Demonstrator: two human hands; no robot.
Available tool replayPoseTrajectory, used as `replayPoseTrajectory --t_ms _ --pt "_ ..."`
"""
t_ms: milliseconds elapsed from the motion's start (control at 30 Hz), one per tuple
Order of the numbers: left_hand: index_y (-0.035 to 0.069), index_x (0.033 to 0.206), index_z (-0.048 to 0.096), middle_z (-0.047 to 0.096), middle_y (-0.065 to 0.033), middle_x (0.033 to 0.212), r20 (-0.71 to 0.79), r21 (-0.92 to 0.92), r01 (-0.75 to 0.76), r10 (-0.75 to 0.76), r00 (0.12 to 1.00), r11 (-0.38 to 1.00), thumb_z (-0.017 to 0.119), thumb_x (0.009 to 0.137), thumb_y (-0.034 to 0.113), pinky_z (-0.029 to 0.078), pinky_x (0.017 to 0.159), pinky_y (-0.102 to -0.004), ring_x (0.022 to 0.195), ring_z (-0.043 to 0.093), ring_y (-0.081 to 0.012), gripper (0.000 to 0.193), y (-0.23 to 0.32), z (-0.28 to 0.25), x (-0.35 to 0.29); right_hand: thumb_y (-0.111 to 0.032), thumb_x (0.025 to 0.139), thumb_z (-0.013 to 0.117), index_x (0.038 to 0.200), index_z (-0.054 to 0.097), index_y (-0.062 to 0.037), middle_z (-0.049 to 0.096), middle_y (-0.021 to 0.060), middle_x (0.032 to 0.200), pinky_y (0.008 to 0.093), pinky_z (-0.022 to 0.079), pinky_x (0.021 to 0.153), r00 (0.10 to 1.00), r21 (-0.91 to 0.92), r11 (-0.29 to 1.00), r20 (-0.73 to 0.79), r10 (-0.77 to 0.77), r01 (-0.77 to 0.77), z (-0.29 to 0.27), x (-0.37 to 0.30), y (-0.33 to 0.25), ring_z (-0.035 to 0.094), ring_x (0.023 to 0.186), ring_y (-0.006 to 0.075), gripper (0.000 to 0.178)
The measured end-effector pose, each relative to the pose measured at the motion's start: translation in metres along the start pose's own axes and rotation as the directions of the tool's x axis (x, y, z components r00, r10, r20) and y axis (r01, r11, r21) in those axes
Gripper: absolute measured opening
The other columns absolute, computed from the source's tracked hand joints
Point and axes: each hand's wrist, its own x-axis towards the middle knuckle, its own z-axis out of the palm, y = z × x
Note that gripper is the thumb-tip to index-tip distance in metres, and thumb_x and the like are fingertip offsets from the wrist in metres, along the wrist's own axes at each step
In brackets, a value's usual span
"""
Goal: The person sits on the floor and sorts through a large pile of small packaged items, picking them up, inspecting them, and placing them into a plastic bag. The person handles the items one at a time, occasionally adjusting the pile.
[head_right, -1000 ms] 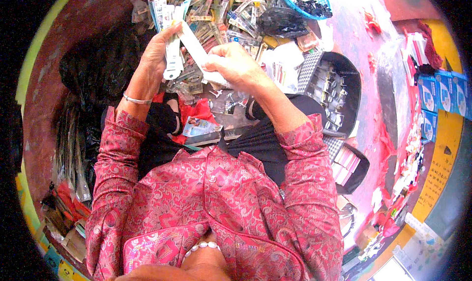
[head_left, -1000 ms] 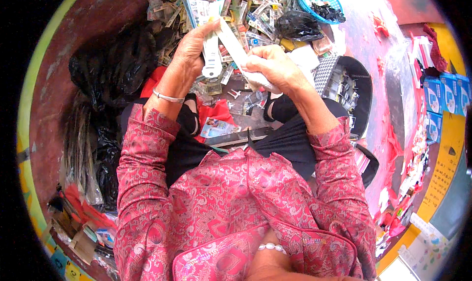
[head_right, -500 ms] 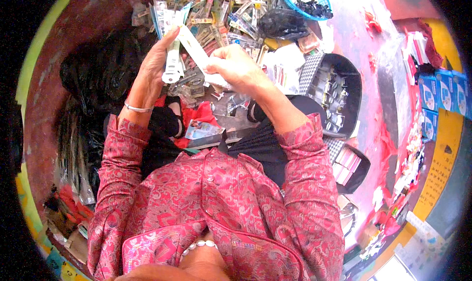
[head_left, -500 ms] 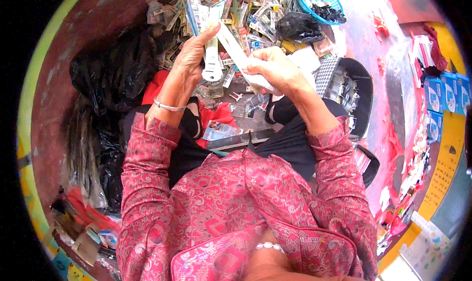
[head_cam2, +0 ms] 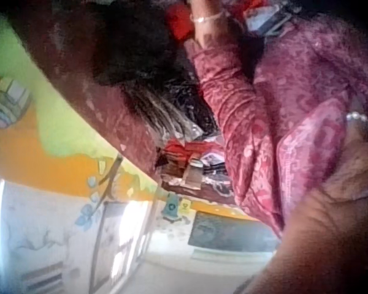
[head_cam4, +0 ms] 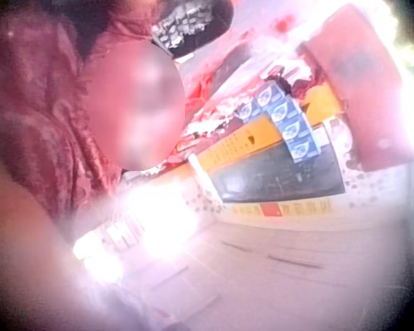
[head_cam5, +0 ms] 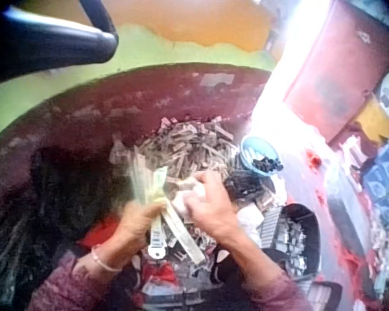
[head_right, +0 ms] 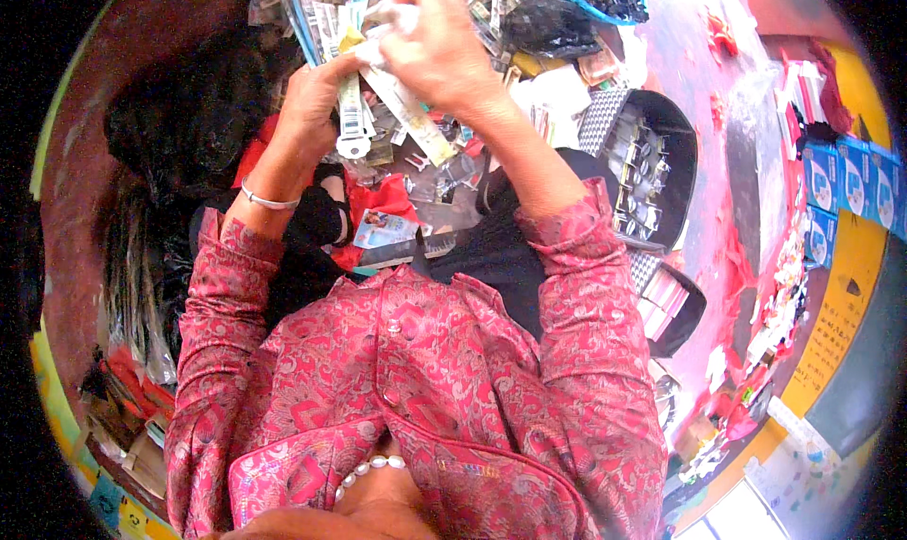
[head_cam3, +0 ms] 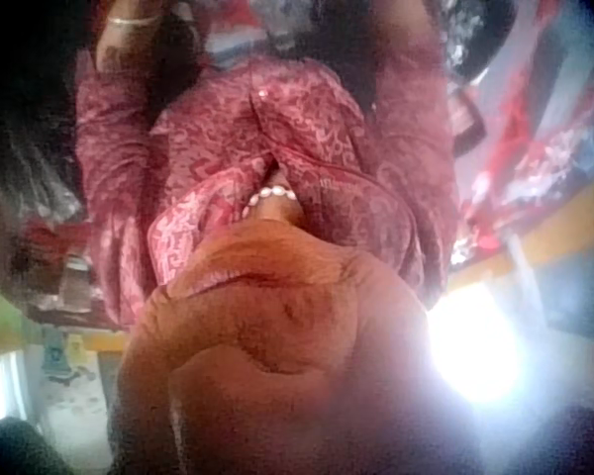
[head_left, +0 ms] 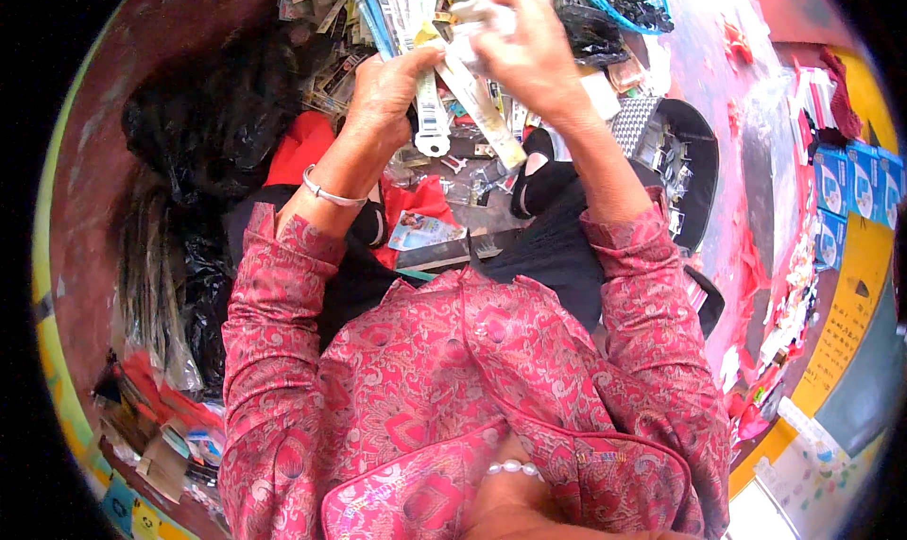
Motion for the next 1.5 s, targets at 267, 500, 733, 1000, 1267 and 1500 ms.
replayPoseTrajectory --t_ms 267,500,733,1000,1267,1500 --pt "-0.003 0.092 0.053 0.059 -0.0103 0.079 0.164 -0.163 0.190 -0.163 0.973 0.968 0.058 0.074 0.009 0.051 0.051 -0.0266 0.062 0.059 -0.0180 0.022 -0.004 -0.014 0.017 -0.013 0.073 0.054 0.087 0.051 -0.0056 0.047 0.0126 0.083 0.0371 0.044 0.065 0.965 -0.143 0.984 0.252 -0.065 0.104 0.003 -0.017 -0.013 0.052 0.075 0.0317 0.016" --pt "0.000 0.087 0.054 0.058 -0.0075 0.074 -0.036 0.015 0.037 -0.037 0.999 0.999 0.061 0.074 0.013 0.048 0.052 -0.0259 0.057 0.054 -0.0152 0.020 0.009 -0.004 0.007 -0.015 0.069 0.057 0.086 0.057 -0.0006 0.055 0.0141 0.078 0.0324 0.044 0.067 0.928 -0.178 0.976 0.327 0.180 -0.126 -0.053 -0.021 0.007 0.057 0.073 0.0259 0.022" --pt "-0.003 0.092 0.054 0.060 -0.0100 0.079 0.054 -0.115 0.129 -0.124 0.991 0.985 0.055 0.075 0.008 0.051 0.057 -0.0317 0.065 0.059 -0.0187 0.020 -0.025 0.010 0.015 -0.007 0.067 0.056 0.089 0.052 -0.0040 0.049 0.0130 0.084 0.0359 0.044 0.068 0.980 -0.167 0.982 0.190 -0.052 0.084 -0.002 -0.025 -0.015 0.053 0.078 0.0295 0.022" --pt "-0.004 0.089 0.053 0.058 -0.0105 0.075 0.063 -0.063 0.138 -0.134 0.989 0.988 0.056 0.074 0.009 0.051 0.055 -0.0299 0.063 0.059 -0.0192 0.019 -0.006 0.001 0.014 -0.010 0.067 0.054 0.087 0.056 -0.0062 0.048 0.0122 0.081 0.0366 0.046 0.065 0.910 -0.280 0.948 0.413 -0.023 0.151 -0.012 -0.026 -0.020 0.054 0.073 0.0285 0.020" --pt "-0.006 0.087 0.055 0.058 -0.0104 0.070 -0.005 0.033 0.087 -0.087 0.996 0.996 0.061 0.071 0.007 0.047 0.046 -0.0263 0.054 0.056 -0.0170 0.021 0.010 -0.009 0.013 -0.026 0.074 0.056 0.086 0.061 -0.0016 0.060 0.0065 0.076 0.0248 0.043 0.062 0.705 0.048 0.817 0.535 0.465 -0.575 -0.064 -0.012 0.022 0.055 0.068 0.0124 0.027" --pt "0.000 0.092 0.057 0.060 -0.0065 0.079 0.199 0.140 0.080 -0.107 0.974 0.987 0.061 0.075 0.018 0.047 0.061 -0.0275 0.067 0.058 -0.0147 0.025 0.011 0.020 -0.008 -0.030 0.068 0.066 0.077 0.063 -0.0012 0.058 0.0026 0.069 0.0225 0.040 0.057 0.596 0.288 0.604 0.695 0.403 -0.743 -0.014 -0.030 0.014 0.051 0.062 0.0087 0.030"
